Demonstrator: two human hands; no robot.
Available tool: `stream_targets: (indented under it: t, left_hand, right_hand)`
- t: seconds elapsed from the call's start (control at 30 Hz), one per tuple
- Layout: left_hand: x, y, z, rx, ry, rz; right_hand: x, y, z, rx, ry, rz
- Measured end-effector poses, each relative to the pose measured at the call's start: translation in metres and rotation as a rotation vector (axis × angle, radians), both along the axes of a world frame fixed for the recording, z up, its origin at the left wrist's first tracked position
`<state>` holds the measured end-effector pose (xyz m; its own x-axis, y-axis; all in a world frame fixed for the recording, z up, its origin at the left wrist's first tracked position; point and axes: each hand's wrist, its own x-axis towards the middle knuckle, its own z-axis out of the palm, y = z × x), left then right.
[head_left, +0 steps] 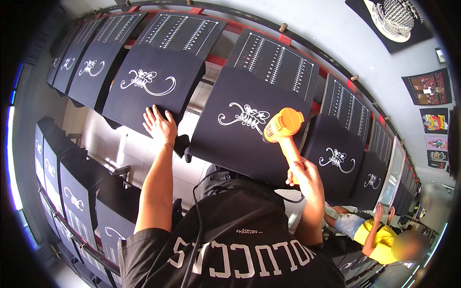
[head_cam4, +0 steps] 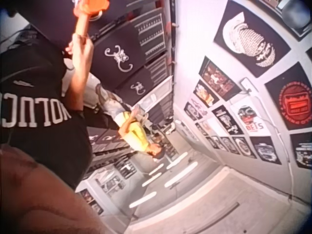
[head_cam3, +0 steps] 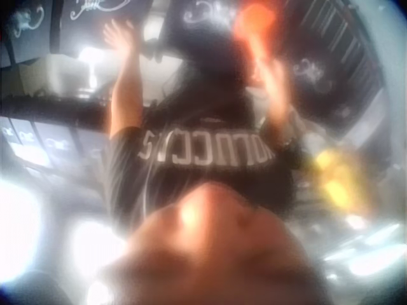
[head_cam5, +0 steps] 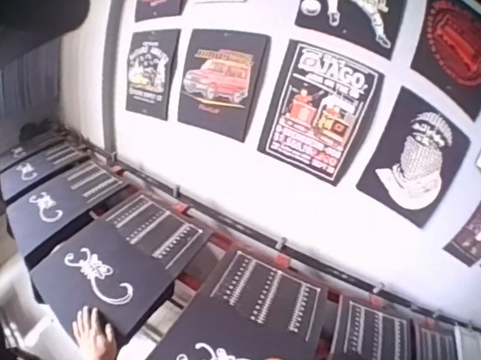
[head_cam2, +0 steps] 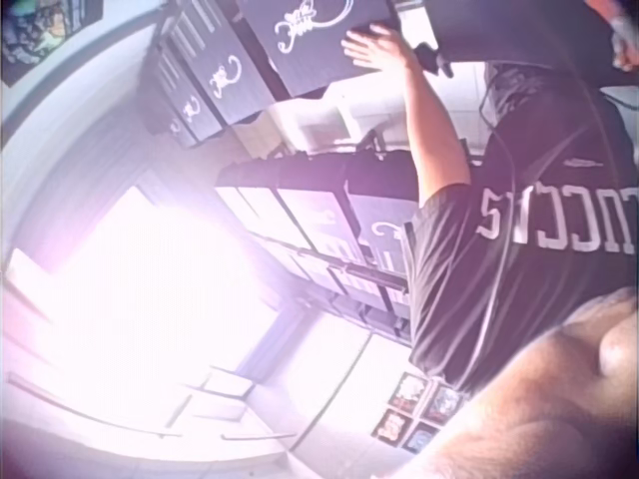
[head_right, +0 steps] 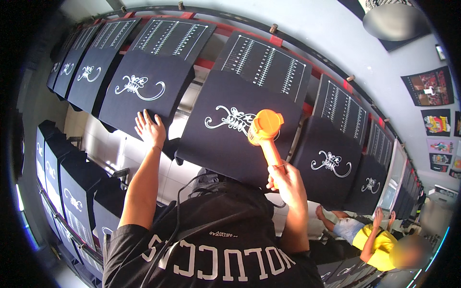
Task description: The person uses a heat gun to cure ink on screen-printed t-shirts, moving systematically along a long printing rack to apply heat to each garment's design and checking the ink with their hand.
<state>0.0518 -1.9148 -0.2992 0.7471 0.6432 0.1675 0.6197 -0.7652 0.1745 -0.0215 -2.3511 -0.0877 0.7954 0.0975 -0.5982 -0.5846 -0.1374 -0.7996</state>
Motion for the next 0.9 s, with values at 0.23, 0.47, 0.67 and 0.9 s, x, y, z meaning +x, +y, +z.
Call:
stream_targets:
  t: [0.23, 0.47, 0.67, 0.9]
  left_hand:
    - [0.0, 0.001, -0.001, 0.011, 0.002, -0.005]
    - [0.0, 0.003, 0.0, 0.007, 0.013, -0.016]
    - [-0.003, 0.004, -0.002, -0.001, 0.021, -0.047]
    - [-0.005, -0.001, -0.01, 0.044, -0.072, -0.196]
  right_hand:
    - [-0.007, -0.007, -0.001, 0.026, -0.027, -0.051]
    - [-0.011, -0.014, -0.003, 0.027, -0.015, -0.12]
    - [-0.015, -0.02, -0.001, 0.002, 0.021, -0.181]
    - [-0.018, -0.018, 0.004, -0.014, -0.07, -0.243]
